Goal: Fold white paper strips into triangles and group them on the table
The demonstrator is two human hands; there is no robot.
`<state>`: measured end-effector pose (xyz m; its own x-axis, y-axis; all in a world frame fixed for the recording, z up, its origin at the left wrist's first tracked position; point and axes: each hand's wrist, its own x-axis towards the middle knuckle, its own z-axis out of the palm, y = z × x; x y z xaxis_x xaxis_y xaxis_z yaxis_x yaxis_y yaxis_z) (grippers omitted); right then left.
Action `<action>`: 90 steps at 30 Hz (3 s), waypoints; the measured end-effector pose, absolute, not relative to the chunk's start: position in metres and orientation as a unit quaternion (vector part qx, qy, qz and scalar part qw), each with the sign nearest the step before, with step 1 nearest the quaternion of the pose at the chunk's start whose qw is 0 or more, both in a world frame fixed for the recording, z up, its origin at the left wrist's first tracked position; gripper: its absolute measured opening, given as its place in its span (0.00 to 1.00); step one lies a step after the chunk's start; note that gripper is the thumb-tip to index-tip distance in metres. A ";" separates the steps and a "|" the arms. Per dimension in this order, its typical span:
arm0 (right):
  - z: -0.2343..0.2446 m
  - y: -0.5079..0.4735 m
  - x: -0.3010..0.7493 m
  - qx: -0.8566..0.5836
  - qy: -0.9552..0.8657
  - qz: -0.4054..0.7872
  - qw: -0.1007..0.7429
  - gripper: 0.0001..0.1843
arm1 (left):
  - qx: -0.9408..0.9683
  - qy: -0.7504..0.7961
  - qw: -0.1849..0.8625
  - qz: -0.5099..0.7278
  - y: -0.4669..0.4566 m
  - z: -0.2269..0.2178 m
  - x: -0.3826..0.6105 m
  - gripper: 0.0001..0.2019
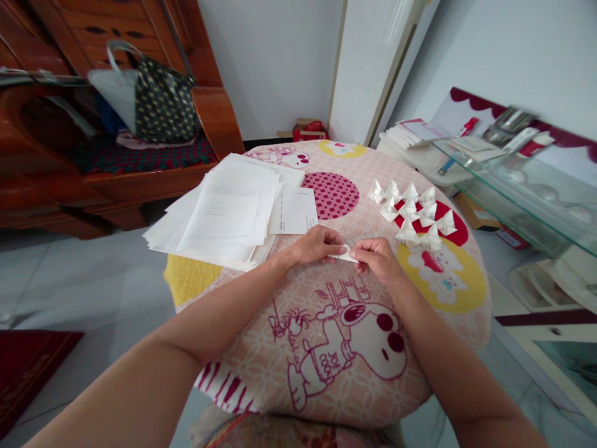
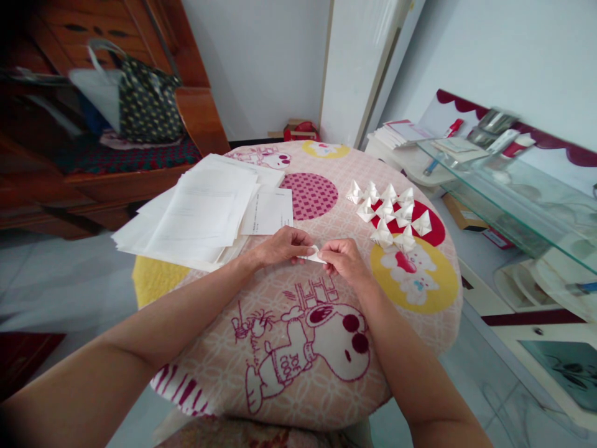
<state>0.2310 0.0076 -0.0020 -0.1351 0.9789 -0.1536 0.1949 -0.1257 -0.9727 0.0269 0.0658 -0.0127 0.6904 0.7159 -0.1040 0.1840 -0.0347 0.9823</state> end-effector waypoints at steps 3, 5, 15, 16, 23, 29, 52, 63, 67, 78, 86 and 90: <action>-0.001 0.009 0.237 -0.547 -0.537 0.507 0.395 0.13 | 0.689 0.343 0.606 0.201 0.067 -0.012 0.025 0.12; 0.000 0.010 0.239 -0.545 -0.534 0.507 0.402 0.14 | 0.711 0.353 0.571 0.211 0.067 -0.010 0.024 0.13; -0.006 0.013 0.243 -0.552 -0.584 0.442 0.398 0.15 | 0.779 0.351 0.460 0.241 0.068 -0.007 0.022 0.12; -0.006 0.014 0.244 -0.551 -0.600 0.424 0.396 0.14 | 0.782 0.350 0.455 0.243 0.069 -0.008 0.022 0.11; -0.011 0.017 0.250 -0.541 -0.659 0.354 0.384 0.12 | 0.803 0.371 0.384 0.263 0.068 -0.009 0.021 0.07; -0.009 0.019 0.254 -0.556 -0.652 0.309 0.413 0.11 | 0.801 0.373 0.376 0.279 0.068 -0.008 0.022 0.10; -0.022 0.020 0.249 -0.568 -0.668 0.309 0.368 0.07 | 0.841 0.347 0.337 0.242 0.061 -0.008 0.030 0.05; -0.019 0.016 0.244 -0.570 -0.721 0.277 0.281 0.08 | 0.851 0.364 0.308 0.220 0.058 -0.010 0.033 0.11; -0.019 0.016 0.244 -0.589 -0.730 0.242 0.247 0.10 | 0.863 0.371 0.279 0.200 0.060 -0.012 0.035 0.15; -0.007 0.016 0.237 -0.602 -0.744 0.219 0.190 0.07 | 0.881 0.387 0.228 0.149 0.062 -0.010 0.043 0.09; -0.011 0.014 0.239 -0.602 -0.730 0.237 0.219 0.02 | 0.883 0.380 0.228 0.153 0.060 -0.009 0.042 0.04; -0.011 0.013 0.238 -0.593 -0.749 0.216 0.200 0.04 | 0.885 0.375 0.226 0.159 0.059 -0.009 0.043 0.04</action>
